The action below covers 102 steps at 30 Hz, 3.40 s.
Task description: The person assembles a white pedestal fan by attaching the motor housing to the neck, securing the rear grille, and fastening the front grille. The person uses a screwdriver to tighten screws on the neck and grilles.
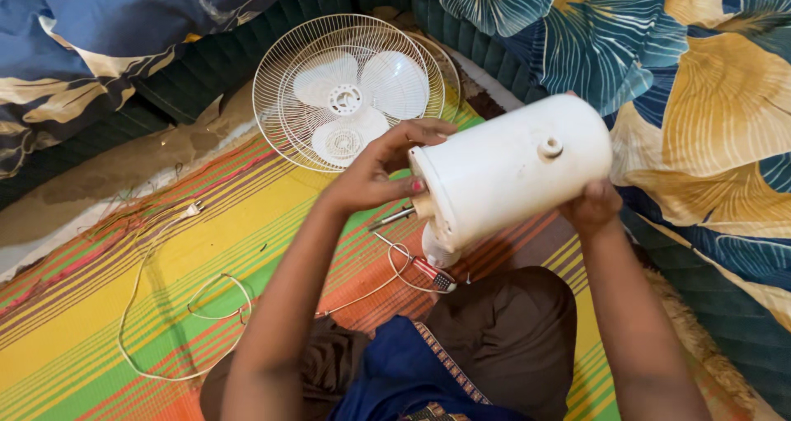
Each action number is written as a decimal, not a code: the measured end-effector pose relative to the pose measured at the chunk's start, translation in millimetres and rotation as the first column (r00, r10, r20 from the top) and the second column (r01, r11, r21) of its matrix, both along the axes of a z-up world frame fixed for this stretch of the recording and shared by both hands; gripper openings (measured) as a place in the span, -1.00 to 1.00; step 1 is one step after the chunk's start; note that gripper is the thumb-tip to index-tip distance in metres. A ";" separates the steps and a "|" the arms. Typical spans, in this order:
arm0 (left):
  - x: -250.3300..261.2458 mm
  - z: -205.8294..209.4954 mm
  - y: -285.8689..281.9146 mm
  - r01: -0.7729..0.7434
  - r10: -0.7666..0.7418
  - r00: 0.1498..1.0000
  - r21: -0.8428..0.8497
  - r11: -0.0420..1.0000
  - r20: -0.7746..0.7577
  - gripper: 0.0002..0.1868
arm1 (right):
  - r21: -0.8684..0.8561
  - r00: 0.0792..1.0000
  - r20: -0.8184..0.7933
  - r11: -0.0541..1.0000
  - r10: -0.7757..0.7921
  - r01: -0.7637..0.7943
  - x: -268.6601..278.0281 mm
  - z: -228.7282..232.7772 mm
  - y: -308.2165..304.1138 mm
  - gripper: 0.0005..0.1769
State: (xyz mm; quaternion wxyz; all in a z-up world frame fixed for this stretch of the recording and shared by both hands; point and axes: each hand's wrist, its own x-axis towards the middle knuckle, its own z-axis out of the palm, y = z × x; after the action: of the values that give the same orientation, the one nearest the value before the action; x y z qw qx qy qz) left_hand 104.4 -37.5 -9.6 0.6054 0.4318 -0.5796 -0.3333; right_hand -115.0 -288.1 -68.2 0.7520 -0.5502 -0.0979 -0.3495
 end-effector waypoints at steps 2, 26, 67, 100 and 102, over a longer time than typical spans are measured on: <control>-3.8 -16.5 -9.4 -0.022 0.014 0.996 -0.080 0.997 -0.092 -0.55 | 0.051 0.985 -0.127 0.991 -0.119 0.127 1.1 -8.6 7.2 0.15; -68.1 -61.7 -34.3 -0.397 0.300 0.904 -0.337 0.853 -0.306 -0.22 | -0.724 0.815 -0.036 0.577 -0.578 0.377 -16.3 40.5 70.6 0.87; 27.8 -236.3 -16.8 -0.726 0.541 0.684 0.529 0.439 0.490 -0.37 | 0.765 0.829 -0.410 0.638 0.381 0.085 59.6 -290.5 179.7 -0.08; 10.9 -252.6 -41.3 -0.752 0.434 0.648 0.433 0.497 0.626 -0.52 | -0.618 0.367 -0.721 0.785 -0.587 0.040 123.4 -225.5 97.0 -0.37; 12.9 -255.6 -42.6 -0.735 0.420 0.668 0.459 0.499 0.614 -0.54 | -0.631 0.386 -0.715 0.775 -0.583 0.003 120.7 -229.7 94.1 -0.40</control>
State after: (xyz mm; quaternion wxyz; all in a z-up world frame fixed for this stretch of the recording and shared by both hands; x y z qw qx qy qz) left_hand 117.4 -80.0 -265.2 0.3396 0.8536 -0.3477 -0.1875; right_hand 5.7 -194.0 -297.9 0.4228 -0.8415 0.3210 -0.1004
